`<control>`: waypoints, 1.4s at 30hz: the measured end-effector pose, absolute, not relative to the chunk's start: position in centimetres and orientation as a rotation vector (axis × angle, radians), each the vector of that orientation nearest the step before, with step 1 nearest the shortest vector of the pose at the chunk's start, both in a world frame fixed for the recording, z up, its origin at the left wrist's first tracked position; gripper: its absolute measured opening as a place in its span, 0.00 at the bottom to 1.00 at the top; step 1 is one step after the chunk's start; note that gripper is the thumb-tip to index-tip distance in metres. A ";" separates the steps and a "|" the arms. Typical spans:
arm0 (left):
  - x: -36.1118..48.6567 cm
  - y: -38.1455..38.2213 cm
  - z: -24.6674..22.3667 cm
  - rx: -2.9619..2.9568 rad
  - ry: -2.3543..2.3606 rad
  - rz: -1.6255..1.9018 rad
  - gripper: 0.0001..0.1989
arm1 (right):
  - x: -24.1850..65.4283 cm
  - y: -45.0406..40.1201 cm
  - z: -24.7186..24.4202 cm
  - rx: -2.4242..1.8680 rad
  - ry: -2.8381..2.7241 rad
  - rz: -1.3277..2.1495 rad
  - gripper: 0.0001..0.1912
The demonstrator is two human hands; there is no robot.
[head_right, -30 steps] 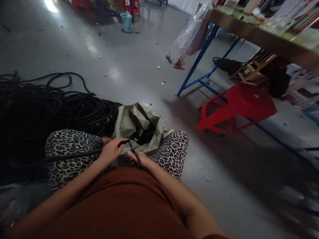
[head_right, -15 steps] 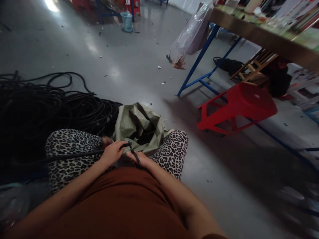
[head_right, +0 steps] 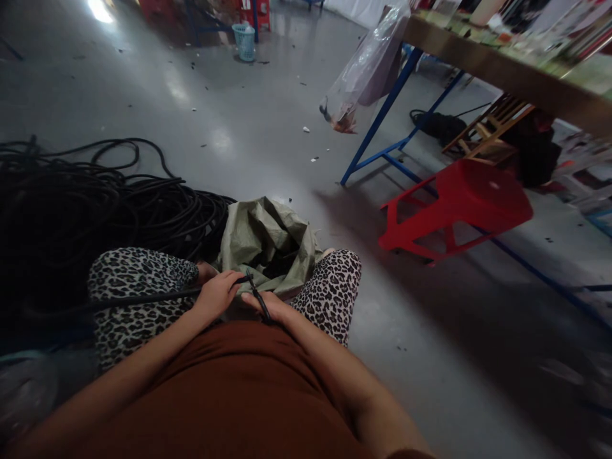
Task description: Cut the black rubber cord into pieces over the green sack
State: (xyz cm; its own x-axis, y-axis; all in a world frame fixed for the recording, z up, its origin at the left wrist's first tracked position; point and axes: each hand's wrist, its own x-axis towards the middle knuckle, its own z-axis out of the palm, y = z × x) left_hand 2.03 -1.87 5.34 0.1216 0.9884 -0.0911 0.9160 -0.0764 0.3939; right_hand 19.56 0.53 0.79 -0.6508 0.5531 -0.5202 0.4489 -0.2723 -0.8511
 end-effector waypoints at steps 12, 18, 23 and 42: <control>2.0 -1.8 5.4 2.082 1.800 0.306 0.15 | 19.2 0.2 0.0 -1.417 -1.678 2.143 0.27; 2.0 -1.6 5.2 2.004 1.847 0.332 0.16 | 19.1 -0.2 -0.6 -1.463 -1.606 2.094 0.29; 2.1 -1.5 5.3 1.968 1.845 0.376 0.15 | 19.2 -0.2 -1.0 -1.462 -1.611 2.046 0.29; 1.5 -1.1 5.7 1.959 1.866 0.427 0.15 | 19.6 -0.1 1.1 -1.550 -1.845 1.741 0.26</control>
